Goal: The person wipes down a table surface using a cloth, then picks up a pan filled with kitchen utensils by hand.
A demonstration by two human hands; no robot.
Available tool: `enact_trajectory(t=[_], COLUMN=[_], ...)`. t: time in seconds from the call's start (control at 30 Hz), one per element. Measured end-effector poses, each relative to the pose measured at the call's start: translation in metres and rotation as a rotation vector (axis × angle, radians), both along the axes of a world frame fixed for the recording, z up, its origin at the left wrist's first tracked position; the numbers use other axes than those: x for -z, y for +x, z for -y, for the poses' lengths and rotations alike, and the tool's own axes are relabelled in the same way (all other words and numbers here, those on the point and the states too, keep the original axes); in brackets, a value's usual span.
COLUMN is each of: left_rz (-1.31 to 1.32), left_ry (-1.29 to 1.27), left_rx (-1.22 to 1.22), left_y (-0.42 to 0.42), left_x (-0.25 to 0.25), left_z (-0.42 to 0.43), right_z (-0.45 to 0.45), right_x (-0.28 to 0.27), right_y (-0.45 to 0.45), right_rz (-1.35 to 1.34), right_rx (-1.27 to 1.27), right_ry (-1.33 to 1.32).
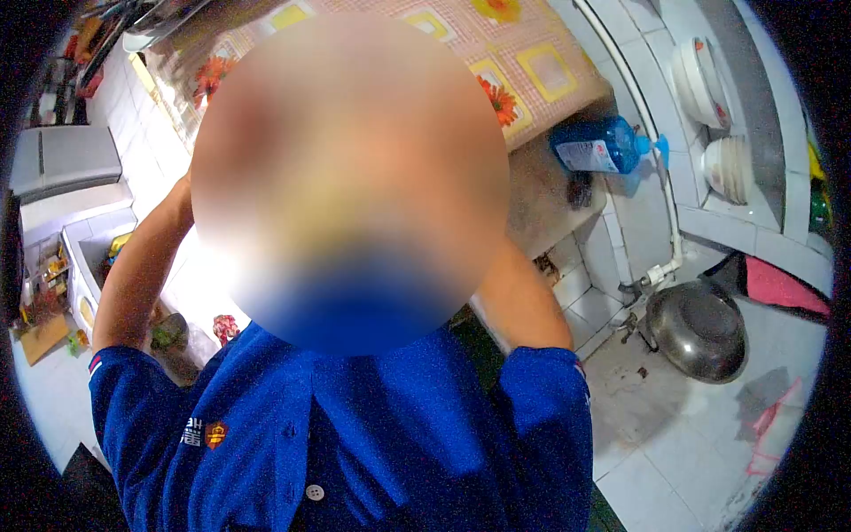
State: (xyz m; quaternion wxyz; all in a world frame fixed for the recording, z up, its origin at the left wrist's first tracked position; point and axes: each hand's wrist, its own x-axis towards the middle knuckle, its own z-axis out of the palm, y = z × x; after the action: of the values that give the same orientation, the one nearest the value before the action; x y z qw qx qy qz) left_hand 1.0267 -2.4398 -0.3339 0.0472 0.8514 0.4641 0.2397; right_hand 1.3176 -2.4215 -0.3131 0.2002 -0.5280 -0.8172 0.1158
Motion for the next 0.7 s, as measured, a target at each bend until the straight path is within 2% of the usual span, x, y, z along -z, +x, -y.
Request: enact_trajectory(t=[0.03, 0.13, 0.17, 0.2, 0.27, 0.3, 0.37, 0.47, 0.5, 0.57, 0.7], left_rz=[0.018, 0.209, 0.085, -0.039, -0.038, -0.036, -0.062, -0.113, -0.117, -0.12, -0.141], left_ry=[0.001, -0.256, -0.122, 0.01, -0.024, -0.045, -0.002, 0.0, -0.008, 0.002, 0.009], left_rx=[0.002, -0.064, -0.036, -0.005, -0.015, -0.019, -0.01, -0.026, -0.028, -0.019, -0.029], left_y=[0.0, 0.001, 0.0, 0.0, 0.0, 0.0, 0.001, 0.001, 0.0, -0.001, 0.0], left_x=[-0.002, 0.005, 0.003, 0.002, 0.002, 0.002, 0.0, 0.001, 0.003, 0.004, 0.002], left_z=[0.0, 0.0, -0.001, -0.001, 0.001, 0.0, -0.002, -0.002, -0.002, -0.003, -0.002], right_z=[0.013, 0.029, 0.03, 0.011, -0.014, -0.027, -0.031, -0.013, -0.005, 0.015, -0.007], right_x=[-0.004, -0.019, -0.023, -0.033, -0.055, -0.054, -0.048, -0.028, -0.021, -0.025, -0.014], right_y=[0.005, 0.012, 0.011, 0.033, 0.071, 0.093, 0.106, 0.081, 0.068, 0.039, 0.055], right_rz=[-0.081, -0.328, -0.412, -0.36, -0.336, -0.15, -0.054, -0.02, 0.026, 0.204, 0.179], right_rx=[-0.03, -0.15, -0.202, 0.014, 0.377, 0.371, 0.308, -0.036, -0.221, -0.409, -0.377], right_ry=[-0.068, -0.251, -0.322, -0.206, -0.139, -0.016, -0.059, -0.097, 0.005, 0.148, 0.171])
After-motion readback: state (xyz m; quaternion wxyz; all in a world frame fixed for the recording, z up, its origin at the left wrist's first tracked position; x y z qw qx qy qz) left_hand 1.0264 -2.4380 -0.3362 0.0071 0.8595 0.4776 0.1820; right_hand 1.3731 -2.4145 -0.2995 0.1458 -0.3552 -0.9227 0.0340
